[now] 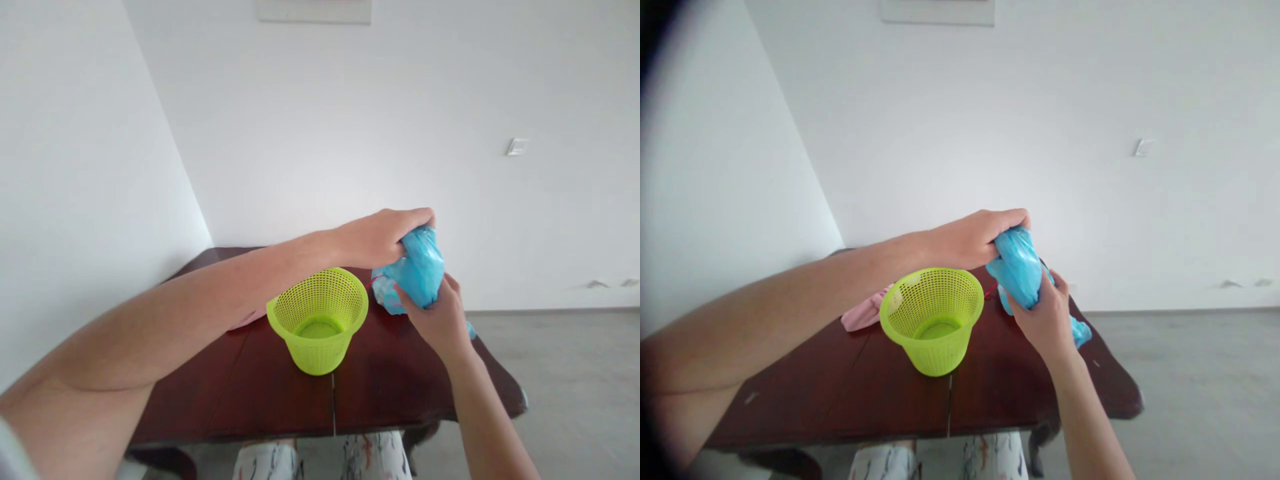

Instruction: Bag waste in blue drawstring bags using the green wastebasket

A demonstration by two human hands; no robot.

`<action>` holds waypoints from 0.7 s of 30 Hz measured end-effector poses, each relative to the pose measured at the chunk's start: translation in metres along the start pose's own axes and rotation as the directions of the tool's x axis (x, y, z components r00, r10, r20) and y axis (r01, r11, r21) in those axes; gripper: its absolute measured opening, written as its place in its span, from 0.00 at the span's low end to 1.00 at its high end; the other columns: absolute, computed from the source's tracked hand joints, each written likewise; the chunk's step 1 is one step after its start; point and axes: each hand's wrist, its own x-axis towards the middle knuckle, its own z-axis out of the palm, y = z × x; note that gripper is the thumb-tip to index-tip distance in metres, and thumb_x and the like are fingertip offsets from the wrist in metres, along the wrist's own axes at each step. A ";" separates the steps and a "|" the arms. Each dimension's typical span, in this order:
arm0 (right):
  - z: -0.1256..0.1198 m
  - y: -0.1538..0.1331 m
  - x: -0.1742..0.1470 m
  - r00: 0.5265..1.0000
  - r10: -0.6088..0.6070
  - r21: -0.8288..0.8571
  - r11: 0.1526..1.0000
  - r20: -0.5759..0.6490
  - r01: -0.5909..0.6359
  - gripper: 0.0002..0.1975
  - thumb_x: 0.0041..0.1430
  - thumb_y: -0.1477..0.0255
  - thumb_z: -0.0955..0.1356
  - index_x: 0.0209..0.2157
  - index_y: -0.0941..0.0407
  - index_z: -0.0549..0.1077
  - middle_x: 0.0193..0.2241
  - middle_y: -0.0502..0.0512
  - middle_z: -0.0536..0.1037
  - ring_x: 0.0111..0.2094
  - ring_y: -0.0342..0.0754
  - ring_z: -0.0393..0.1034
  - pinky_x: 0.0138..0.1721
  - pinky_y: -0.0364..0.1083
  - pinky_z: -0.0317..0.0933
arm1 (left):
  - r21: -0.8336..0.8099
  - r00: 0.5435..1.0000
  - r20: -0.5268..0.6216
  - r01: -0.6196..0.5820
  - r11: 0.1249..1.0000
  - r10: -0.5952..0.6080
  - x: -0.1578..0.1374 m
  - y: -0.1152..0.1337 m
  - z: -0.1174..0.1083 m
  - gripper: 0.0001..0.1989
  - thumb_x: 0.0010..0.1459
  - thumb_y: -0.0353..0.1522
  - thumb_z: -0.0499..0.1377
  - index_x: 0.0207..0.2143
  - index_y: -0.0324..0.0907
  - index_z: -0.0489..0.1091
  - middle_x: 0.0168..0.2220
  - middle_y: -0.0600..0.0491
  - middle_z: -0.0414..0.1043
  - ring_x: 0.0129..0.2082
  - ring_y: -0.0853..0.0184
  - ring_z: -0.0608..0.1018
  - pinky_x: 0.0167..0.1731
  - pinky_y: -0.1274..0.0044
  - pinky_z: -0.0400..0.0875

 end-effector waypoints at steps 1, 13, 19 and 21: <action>0.004 0.013 -0.001 0.992 0.085 -0.044 0.996 0.099 -0.080 0.28 0.69 0.47 0.73 0.55 0.57 0.84 0.45 0.71 0.89 0.52 0.75 0.85 0.51 0.62 0.76 | 0.036 0.998 0.051 -0.025 0.999 0.023 0.002 0.000 -0.001 0.20 0.65 0.18 0.57 0.54 0.45 0.73 0.49 0.50 0.87 0.45 0.61 0.86 0.46 0.70 0.74; -0.009 0.105 -0.104 0.792 0.237 0.030 0.951 0.562 -0.307 0.27 0.75 0.44 0.65 0.31 0.51 0.73 0.27 0.56 0.80 0.31 0.55 0.75 0.36 0.51 0.60 | 0.581 0.931 0.259 0.063 0.812 -0.258 -0.028 -0.184 0.007 0.15 0.80 0.25 0.58 0.47 0.48 0.84 0.53 0.44 0.89 0.55 0.54 0.83 0.58 0.65 0.71; 0.049 0.092 -0.135 0.627 0.446 0.203 0.688 0.639 -0.697 0.41 0.65 0.25 0.67 0.27 0.50 0.70 0.23 0.55 0.75 0.25 0.51 0.70 0.29 0.49 0.63 | 0.538 0.823 0.274 0.298 0.788 -0.498 -0.028 -0.261 0.026 0.18 0.69 0.29 0.65 0.58 0.48 0.86 0.57 0.42 0.90 0.49 0.53 0.85 0.52 0.65 0.77; 0.067 0.087 -0.142 0.589 0.444 0.234 0.628 0.675 -0.742 0.41 0.64 0.24 0.68 0.30 0.50 0.71 0.24 0.56 0.77 0.26 0.52 0.73 0.30 0.49 0.67 | 0.528 0.789 0.266 0.362 0.768 -0.554 -0.031 -0.275 0.021 0.20 0.68 0.32 0.65 0.59 0.47 0.87 0.58 0.42 0.91 0.50 0.52 0.87 0.52 0.65 0.78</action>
